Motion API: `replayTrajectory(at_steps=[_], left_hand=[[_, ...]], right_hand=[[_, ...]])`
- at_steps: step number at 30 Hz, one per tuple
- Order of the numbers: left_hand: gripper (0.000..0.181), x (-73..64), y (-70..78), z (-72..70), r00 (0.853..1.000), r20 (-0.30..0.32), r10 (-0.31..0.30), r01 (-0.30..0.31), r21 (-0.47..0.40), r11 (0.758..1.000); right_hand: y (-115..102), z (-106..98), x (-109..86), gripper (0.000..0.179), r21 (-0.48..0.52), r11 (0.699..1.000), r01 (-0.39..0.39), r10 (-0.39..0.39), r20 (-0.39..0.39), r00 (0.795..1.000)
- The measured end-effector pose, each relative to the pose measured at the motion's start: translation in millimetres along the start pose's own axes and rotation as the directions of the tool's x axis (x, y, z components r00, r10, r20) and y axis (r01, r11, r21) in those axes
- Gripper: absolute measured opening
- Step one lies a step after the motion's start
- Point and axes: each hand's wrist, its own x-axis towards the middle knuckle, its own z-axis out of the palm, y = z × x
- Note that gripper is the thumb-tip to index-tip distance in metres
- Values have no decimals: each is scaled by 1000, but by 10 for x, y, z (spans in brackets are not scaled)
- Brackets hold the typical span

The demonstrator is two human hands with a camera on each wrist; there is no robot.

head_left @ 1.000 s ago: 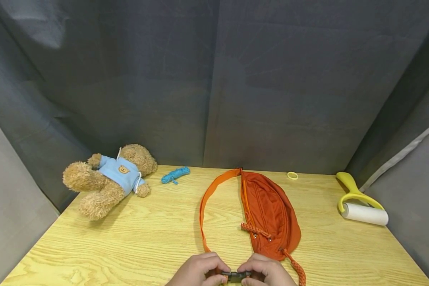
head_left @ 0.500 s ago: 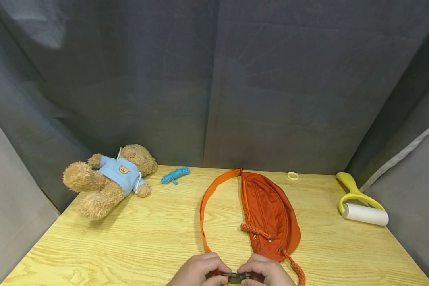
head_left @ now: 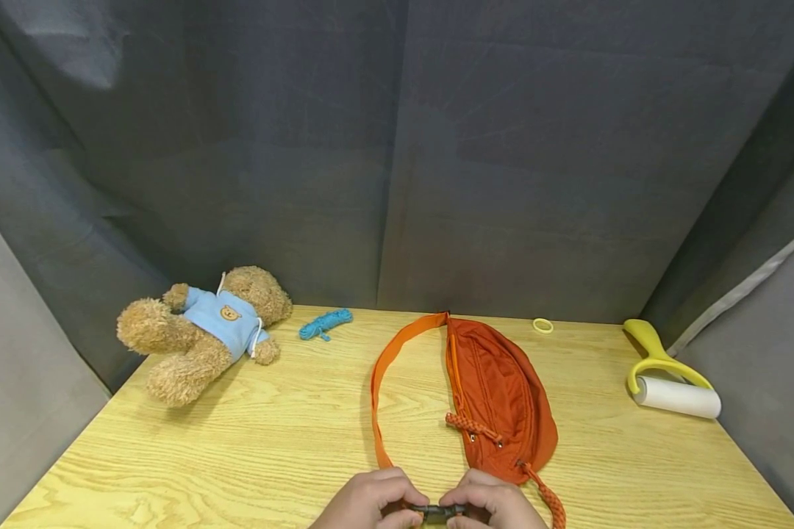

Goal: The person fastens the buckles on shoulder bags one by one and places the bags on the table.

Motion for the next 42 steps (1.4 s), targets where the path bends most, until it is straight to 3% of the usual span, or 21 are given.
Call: replayTrajectory(at_steps=[10,16,22,36,42], left_hand=[[9,1,8,18,999,-39,9,-9,0,1000],[9,-3,11,17,999,-42,12,-13,-29,1000],[9,2,25,13,999,-41,15,-17,-43,999],[10,16,48,16,999,-53,-1,-2,-63,998],[11,16,78,13,996,-51,-72,66,-121,990]], right_hand=[[-39,3,2,15,-17,1000,-5,5,-26,1000],[-29,9,-10,17,-9,999,34,-35,-42,999],[-41,10,-10,16,38,999,8,-7,-36,999],[-50,12,-7,16,23,1000,14,-12,-48,999],[-52,14,-4,17,-7,1000,22,-23,-54,998]])
